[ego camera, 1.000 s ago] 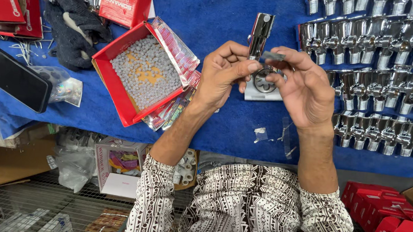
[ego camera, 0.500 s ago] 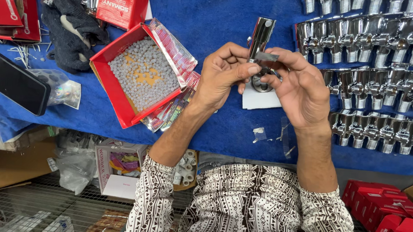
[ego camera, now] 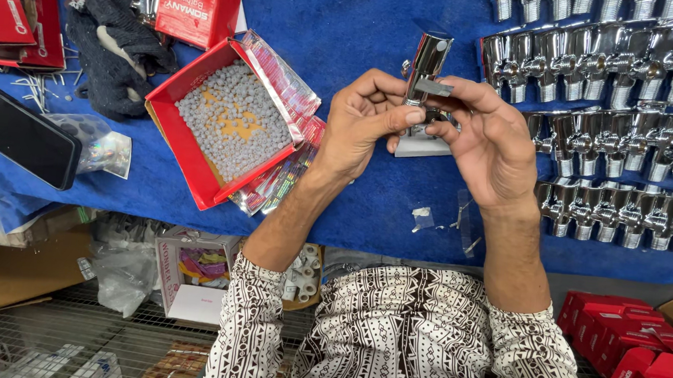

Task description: The person assembles chrome-plated faucets by picking up individual components, inserting small parts from a red box, and placing the assembled units onto a blue cloth-covered table alongside others.

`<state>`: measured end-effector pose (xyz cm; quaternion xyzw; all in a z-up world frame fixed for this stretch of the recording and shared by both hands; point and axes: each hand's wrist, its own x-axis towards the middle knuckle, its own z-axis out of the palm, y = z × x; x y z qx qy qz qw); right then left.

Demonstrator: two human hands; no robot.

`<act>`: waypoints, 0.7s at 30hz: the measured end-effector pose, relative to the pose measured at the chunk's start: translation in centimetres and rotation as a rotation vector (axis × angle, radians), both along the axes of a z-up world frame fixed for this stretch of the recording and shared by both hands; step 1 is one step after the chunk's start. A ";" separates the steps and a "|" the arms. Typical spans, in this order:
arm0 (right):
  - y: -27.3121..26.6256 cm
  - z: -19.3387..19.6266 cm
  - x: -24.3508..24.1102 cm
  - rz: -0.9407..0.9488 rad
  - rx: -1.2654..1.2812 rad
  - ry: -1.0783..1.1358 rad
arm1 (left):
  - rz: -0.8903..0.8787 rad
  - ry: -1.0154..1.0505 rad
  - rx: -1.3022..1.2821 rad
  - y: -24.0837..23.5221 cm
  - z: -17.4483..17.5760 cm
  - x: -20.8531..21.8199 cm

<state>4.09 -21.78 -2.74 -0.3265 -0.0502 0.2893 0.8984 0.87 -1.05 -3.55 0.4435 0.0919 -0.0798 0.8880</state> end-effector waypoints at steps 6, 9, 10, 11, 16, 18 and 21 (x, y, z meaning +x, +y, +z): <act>0.0 -0.3 -0.1 -0.002 0.020 0.007 | -0.011 -0.025 -0.039 0.0 0.1 -0.1; 0.1 -0.1 -0.1 -0.008 0.004 0.001 | -0.006 -0.027 -0.030 -0.2 0.3 -0.1; 0.2 0.0 -0.1 -0.013 -0.007 -0.011 | -0.005 -0.027 -0.030 -0.1 0.3 -0.1; 0.3 0.3 -0.1 -0.018 -0.018 -0.024 | -0.004 -0.026 -0.029 -0.1 0.3 -0.1; 1.3 2.1 -0.9 -0.162 -0.437 -0.297 | 0.013 -0.010 -0.021 0.0 -0.1 -0.1; 2.0 2.6 -1.4 -0.215 -0.597 -0.424 | 0.021 -0.006 -0.021 0.1 -0.2 -0.1; 2.9 2.9 -2.1 -0.383 -1.067 -0.840 | 0.016 -0.005 -0.019 0.1 -0.1 0.0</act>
